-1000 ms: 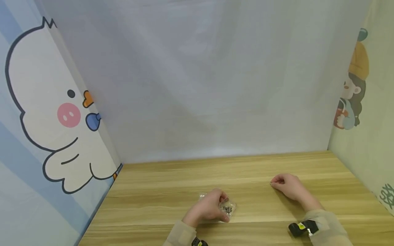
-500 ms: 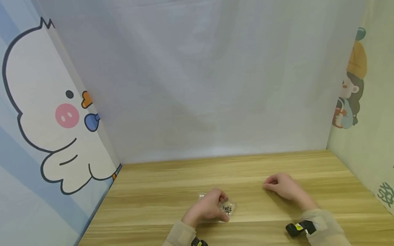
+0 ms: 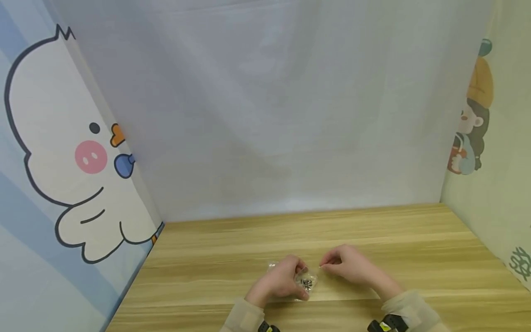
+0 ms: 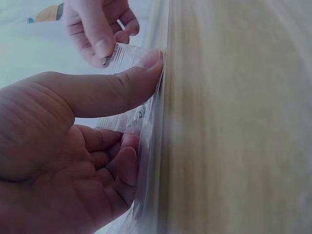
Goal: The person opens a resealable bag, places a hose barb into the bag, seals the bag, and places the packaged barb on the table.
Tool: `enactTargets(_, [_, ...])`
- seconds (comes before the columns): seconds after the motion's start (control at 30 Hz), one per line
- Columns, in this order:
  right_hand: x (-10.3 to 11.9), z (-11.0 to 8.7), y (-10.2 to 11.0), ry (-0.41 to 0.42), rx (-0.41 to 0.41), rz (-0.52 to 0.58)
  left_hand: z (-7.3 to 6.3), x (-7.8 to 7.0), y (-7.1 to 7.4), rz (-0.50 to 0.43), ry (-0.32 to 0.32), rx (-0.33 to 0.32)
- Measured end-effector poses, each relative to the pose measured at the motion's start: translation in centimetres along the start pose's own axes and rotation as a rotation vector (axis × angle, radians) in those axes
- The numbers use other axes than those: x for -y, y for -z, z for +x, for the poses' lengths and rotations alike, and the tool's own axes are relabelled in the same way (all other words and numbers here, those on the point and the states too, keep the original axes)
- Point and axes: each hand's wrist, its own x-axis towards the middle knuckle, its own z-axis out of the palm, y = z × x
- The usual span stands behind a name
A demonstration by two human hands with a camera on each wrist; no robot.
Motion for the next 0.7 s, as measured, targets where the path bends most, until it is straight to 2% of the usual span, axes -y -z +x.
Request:
enactTargets(0.17, [1.2,0.3,-1.7,0.037,0.0,0.026,-0.1,0.0,0.1,0.001,-0.006,0.002])
enactTargets(0.33, [1.5,0.6,-3.0,0.05,-0.004,0.073,-0.1,-0.1,0.2,0.008,0.01,0.012])
enactTargets(0.7, [1.6,0.6,-3.3,0.04,-0.03,0.095,-0.1,-0.1,0.2,0.002,0.019,0.017])
